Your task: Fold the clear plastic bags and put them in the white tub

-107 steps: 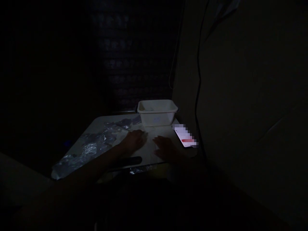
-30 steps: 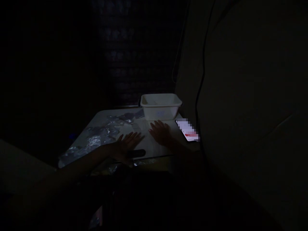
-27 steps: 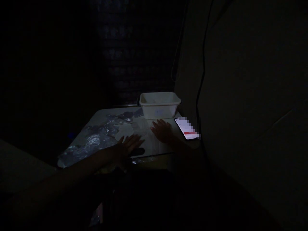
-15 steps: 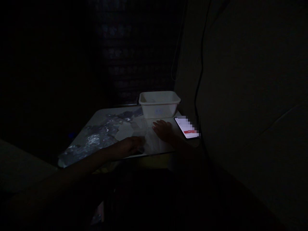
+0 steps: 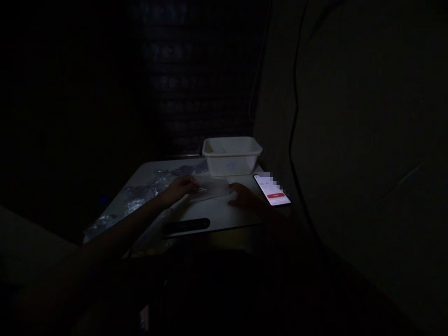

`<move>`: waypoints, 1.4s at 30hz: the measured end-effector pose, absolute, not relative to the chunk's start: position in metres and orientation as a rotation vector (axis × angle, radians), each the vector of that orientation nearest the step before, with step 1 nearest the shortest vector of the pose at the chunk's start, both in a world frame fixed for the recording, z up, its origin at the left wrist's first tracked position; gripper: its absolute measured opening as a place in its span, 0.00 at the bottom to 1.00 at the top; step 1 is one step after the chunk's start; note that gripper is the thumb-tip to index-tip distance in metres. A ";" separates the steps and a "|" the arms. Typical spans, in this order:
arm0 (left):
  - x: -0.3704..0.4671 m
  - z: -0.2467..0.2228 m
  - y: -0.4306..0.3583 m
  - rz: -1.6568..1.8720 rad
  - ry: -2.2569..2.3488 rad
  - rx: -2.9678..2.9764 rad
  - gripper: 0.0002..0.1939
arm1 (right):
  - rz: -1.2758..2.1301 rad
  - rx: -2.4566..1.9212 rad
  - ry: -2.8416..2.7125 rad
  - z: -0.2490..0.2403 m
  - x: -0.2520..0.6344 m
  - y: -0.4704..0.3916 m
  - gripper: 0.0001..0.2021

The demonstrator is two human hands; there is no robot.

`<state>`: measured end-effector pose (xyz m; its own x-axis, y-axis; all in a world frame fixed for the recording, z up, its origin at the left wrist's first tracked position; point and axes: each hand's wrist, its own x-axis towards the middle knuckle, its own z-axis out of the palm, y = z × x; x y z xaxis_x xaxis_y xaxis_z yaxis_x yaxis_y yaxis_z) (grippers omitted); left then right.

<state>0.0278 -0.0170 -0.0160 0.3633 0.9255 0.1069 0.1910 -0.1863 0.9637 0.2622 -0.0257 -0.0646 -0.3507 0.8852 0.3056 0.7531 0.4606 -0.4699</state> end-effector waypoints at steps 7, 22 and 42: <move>0.020 -0.013 -0.017 0.992 1.138 1.360 0.16 | 0.578 -1.450 -1.961 -0.055 0.239 -0.027 0.06; 0.015 -0.040 -0.027 0.806 1.252 1.386 0.06 | 1.127 -1.301 -1.430 -0.052 0.237 -0.038 0.05; 0.019 -0.056 -0.022 0.629 1.358 1.575 0.03 | 0.764 -1.571 -1.570 -0.058 0.232 -0.034 0.13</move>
<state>0.0187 -0.0217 -0.0564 0.2566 0.9484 -0.1863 0.4714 0.0454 0.8807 0.2322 -0.0345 -0.0581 0.0598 0.9926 0.1054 0.5290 0.0581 -0.8467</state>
